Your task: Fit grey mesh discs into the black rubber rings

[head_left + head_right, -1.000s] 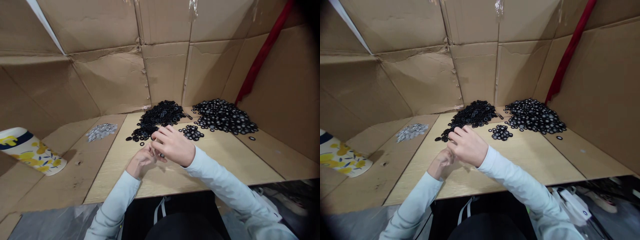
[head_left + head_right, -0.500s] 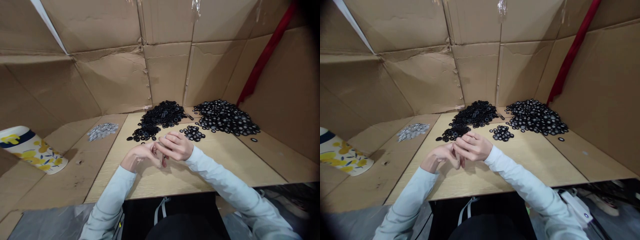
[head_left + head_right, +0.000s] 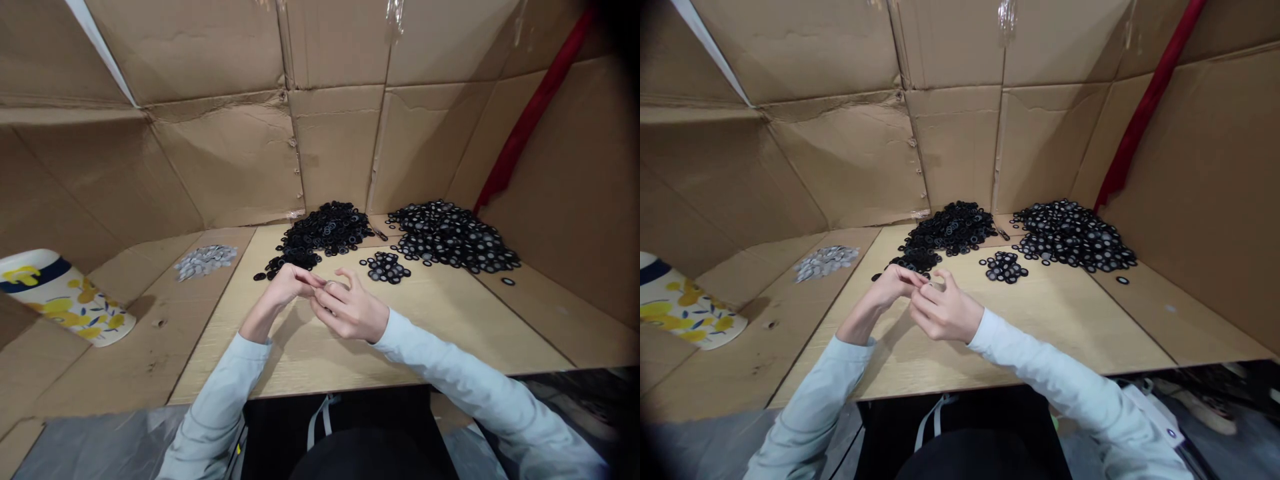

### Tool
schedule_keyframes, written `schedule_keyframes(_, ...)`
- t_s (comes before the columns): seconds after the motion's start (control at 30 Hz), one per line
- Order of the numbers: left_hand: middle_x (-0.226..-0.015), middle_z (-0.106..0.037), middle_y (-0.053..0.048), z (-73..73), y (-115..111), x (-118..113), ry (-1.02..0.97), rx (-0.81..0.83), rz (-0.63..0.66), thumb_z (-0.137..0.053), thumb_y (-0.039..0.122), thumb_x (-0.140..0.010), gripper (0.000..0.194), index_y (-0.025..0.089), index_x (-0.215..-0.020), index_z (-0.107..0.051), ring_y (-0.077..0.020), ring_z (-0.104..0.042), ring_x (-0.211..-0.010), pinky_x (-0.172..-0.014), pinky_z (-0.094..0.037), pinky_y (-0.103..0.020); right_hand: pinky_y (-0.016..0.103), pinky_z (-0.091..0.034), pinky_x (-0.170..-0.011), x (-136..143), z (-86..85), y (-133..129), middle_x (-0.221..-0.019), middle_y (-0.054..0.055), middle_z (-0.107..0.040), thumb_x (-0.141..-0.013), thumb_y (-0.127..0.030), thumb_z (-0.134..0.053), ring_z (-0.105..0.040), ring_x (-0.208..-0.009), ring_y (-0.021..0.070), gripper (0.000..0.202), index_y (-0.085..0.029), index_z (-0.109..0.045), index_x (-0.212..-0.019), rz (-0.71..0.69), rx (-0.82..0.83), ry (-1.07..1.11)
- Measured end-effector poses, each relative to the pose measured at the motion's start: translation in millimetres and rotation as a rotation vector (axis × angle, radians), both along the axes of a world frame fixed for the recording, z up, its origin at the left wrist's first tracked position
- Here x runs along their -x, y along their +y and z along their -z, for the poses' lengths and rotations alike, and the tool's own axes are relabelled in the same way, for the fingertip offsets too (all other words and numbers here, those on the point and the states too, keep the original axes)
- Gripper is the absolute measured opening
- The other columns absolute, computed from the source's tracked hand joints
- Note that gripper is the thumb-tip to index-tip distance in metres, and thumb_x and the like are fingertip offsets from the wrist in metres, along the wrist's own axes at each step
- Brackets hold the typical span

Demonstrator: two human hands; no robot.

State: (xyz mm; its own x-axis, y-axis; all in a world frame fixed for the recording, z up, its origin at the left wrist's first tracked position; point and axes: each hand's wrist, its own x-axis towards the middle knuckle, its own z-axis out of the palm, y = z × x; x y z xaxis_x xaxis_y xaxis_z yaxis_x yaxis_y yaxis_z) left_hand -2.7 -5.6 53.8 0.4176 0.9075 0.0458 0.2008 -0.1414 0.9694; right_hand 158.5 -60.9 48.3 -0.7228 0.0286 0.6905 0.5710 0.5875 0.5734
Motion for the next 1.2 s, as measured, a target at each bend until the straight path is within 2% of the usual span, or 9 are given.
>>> schedule_keyframes(0.17, -0.068, -0.068, -0.005, 2.5, -0.2, -3.8, -0.015, -0.189, -0.178, -0.058, 0.007, -0.051, 0.016, 0.017, -0.056, -0.068, -0.0183, -0.062, -0.069, -0.071, -0.047, -0.03, 0.032, -0.038, -0.061, -0.4, 6.2, 0.9, -0.081, 0.009, -0.06, -0.084, -0.009, -0.039, -0.047, -0.069, 0.0146, 0.023, -0.013, -0.061, -0.081, -0.002, 0.058, -0.104)
schedule_keyframes(0.3, -0.066, -0.067, -0.005, 3.4, -0.9, -5.2, -0.023, -0.306, -0.244, -0.058, 0.007, -0.052, 0.013, 0.017, -0.054, -0.066, -0.0174, -0.061, -0.067, -0.069, -0.047, -0.029, 0.032, -0.043, -0.065, -2.7, 12.8, 1.4, -0.087, 0.01, -0.06, -0.084, -0.009, -0.041, -0.048, -0.071, 0.0143, 0.021, -0.012, -0.062, -0.084, -0.043, 0.065, -0.084)
schedule_keyframes(0.37, -0.067, -0.067, -0.004, 4.4, -1.8, -6.4, -0.062, -0.33, -0.289, -0.06, 0.008, -0.051, 0.014, 0.017, -0.06, -0.067, -0.0165, -0.061, -0.066, -0.066, -0.047, -0.028, 0.033, -0.045, -0.07, -3.4, 15.9, -0.2, -0.089, 0.011, -0.061, -0.082, -0.008, -0.044, -0.05, -0.076, 0.0157, 0.019, -0.012, -0.062, -0.088, -0.075, 0.043, -0.01)
schedule_keyframes(0.47, -0.073, -0.067, -0.005, 5.7, -3.3, -8.4, -0.135, -0.32, -0.328, -0.063, 0.01, -0.05, 0.022, 0.016, -0.071, -0.068, -0.0156, -0.06, -0.066, -0.062, -0.047, -0.026, 0.036, -0.048, -0.078, -3.2, 21.3, -3.4, -0.104, 0.014, -0.058, -0.08, -0.009, -0.045, -0.05, -0.095, 0.0207, 0.03, -0.014, -0.056, -0.108, -0.076, 0.091, 0.208)
schedule_keyframes(0.53, -0.076, -0.067, -0.005, 6.3, -3.2, -8.9, -0.155, -0.323, -0.32, -0.064, 0.01, -0.05, 0.025, 0.016, -0.075, -0.067, -0.0155, -0.059, -0.067, -0.062, -0.047, -0.025, 0.04, -0.049, -0.081, -2.5, 24.5, -4.7, -0.119, 0.018, -0.049, -0.08, -0.009, -0.044, -0.046, -0.109, 0.0255, 0.041, -0.013, -0.047, -0.12, -0.036, 0.217, 0.395)
schedule_keyframes(0.63, -0.077, -0.067, -0.005, 7.7, -1.3, -7.8, -0.135, -0.356, -0.327, -0.065, 0.012, -0.052, 0.022, 0.016, -0.074, -0.067, -0.015, -0.06, -0.068, -0.065, -0.048, -0.026, 0.046, -0.049, -0.082, -1.7, 27.0, -4.3, -0.129, 0.021, -0.04, -0.078, -0.009, -0.042, -0.042, -0.116, 0.0294, 0.044, -0.012, -0.043, -0.122, -0.059, 0.437, 0.53)
schedule_keyframes(0.87, -0.072, -0.067, -0.004, 14.3, -0.2, -4.8, -0.076, -0.391, -0.393, -0.061, 0.014, -0.056, 0.016, 0.016, -0.071, -0.067, -0.0158, -0.062, -0.067, -0.065, -0.048, -0.027, 0.038, -0.049, -0.083, 0.6, 27.2, -2.5, -0.1, 0.011, -0.06, -0.074, -0.003, -0.043, -0.055, -0.1, 0.0211, 0.038, -0.017, -0.048, -0.108, -0.251, 0.661, 0.536)
schedule_keyframes(1.03, -0.069, -0.067, -0.003, 11.3, -6.2, -5.8, -0.064, -0.409, -0.443, -0.062, 0.017, -0.058, 0.012, 0.017, -0.068, -0.068, -0.0161, -0.061, -0.067, -0.063, -0.047, -0.027, 0.037, -0.05, -0.08, 1.2, 27.0, -1.8, -0.096, 0.009, -0.062, -0.076, -0.005, -0.044, -0.058, -0.095, 0.0199, 0.032, -0.019, -0.049, -0.104, -0.28, 0.639, 0.585)
schedule_keyframes(1.2, -0.059, -0.063, -0.001, 6.1, -10.9, -9.5, -0.241, -0.319, -0.493, -0.066, 0.018, -0.054, 0.008, 0.015, -0.062, -0.066, -0.0123, -0.056, -0.056, -0.056, -0.044, -0.024, 0.037, -0.048, -0.083, 4.5, 28.1, -2.2, -0.096, 0.009, -0.065, -0.078, -0.007, -0.044, -0.059, -0.096, 0.0191, 0.026, -0.017, -0.053, -0.1, -0.284, 0.574, 0.473)
